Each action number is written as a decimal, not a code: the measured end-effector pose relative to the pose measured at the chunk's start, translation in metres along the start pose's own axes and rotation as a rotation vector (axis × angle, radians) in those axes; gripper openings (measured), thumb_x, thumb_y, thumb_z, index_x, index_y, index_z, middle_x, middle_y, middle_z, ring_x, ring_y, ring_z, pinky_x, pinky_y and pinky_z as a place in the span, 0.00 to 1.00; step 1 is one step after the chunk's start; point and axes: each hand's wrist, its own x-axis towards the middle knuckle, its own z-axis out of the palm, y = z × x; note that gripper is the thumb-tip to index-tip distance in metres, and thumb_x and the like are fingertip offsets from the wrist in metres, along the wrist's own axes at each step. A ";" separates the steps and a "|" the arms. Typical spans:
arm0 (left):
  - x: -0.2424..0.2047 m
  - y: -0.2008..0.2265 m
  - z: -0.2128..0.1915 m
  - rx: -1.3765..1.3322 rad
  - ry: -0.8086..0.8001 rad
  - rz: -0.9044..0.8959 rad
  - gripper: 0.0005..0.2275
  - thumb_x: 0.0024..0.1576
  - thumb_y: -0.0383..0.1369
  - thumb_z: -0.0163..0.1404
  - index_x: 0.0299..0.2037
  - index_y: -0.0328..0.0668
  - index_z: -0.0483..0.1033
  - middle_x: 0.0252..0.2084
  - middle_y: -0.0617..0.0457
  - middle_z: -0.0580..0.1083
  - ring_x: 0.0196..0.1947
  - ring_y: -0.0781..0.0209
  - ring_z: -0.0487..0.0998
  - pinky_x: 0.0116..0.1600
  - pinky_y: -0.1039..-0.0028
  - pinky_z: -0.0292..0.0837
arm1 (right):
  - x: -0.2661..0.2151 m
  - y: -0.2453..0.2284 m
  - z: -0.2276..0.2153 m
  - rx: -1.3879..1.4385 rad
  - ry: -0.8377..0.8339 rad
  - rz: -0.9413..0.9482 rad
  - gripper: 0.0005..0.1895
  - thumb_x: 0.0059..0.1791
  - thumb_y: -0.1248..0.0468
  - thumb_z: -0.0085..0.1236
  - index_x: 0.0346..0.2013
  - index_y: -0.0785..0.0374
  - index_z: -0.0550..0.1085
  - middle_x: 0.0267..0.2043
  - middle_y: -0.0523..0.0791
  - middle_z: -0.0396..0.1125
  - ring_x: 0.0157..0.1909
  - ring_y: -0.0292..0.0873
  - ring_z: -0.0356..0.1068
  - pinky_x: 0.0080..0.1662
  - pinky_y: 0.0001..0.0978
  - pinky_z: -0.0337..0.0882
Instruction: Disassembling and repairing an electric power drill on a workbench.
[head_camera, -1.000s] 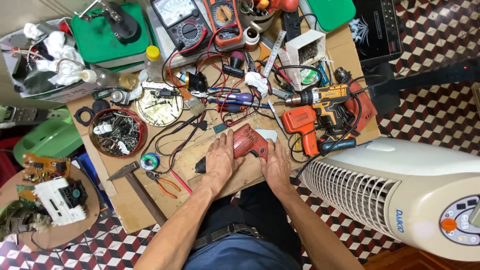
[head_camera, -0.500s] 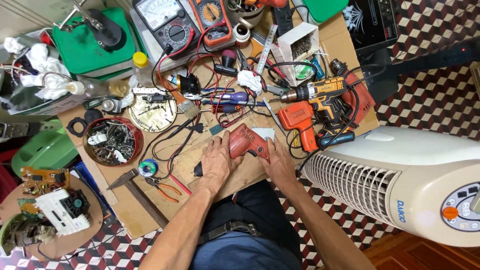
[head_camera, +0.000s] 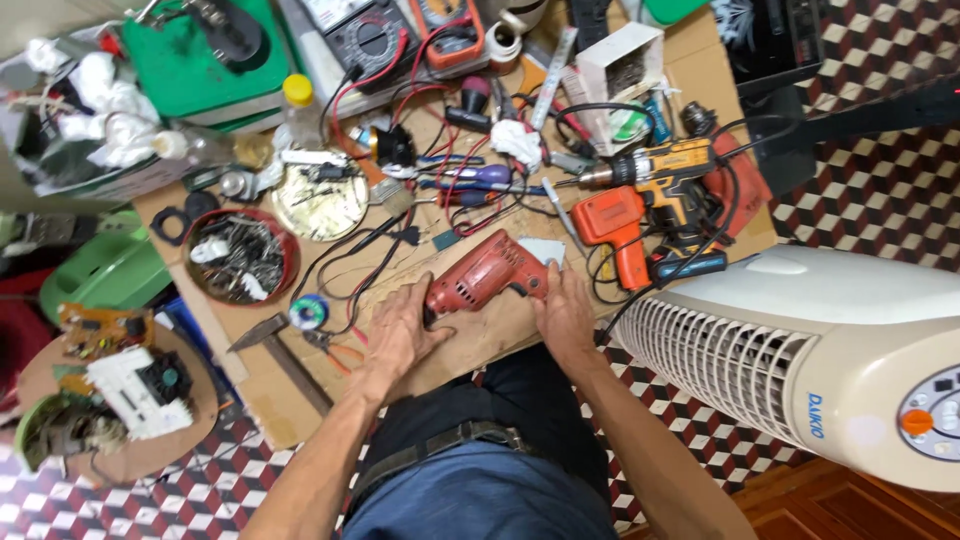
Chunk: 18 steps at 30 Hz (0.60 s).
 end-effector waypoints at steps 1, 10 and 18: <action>-0.003 -0.011 0.006 -0.001 0.005 -0.016 0.44 0.42 0.44 0.67 0.69 0.40 0.60 0.55 0.42 0.72 0.57 0.42 0.72 0.61 0.56 0.66 | 0.000 0.000 -0.002 0.006 -0.009 -0.013 0.39 0.42 0.65 0.66 0.64 0.75 0.63 0.65 0.58 0.59 0.60 0.61 0.62 0.60 0.47 0.64; -0.004 -0.030 0.023 -0.406 0.104 -0.039 0.29 0.47 0.37 0.64 0.59 0.41 0.71 0.56 0.44 0.74 0.54 0.44 0.77 0.58 0.60 0.71 | 0.003 -0.002 -0.008 0.022 -0.071 0.061 0.40 0.44 0.60 0.67 0.65 0.75 0.64 0.60 0.58 0.61 0.61 0.60 0.63 0.57 0.47 0.67; 0.016 -0.041 0.025 -0.803 -0.177 -0.143 0.38 0.46 0.46 0.67 0.67 0.42 0.66 0.64 0.44 0.71 0.66 0.50 0.70 0.69 0.65 0.63 | 0.004 -0.002 -0.008 -0.017 -0.086 0.057 0.39 0.45 0.60 0.67 0.66 0.75 0.64 0.60 0.59 0.60 0.61 0.61 0.63 0.57 0.46 0.67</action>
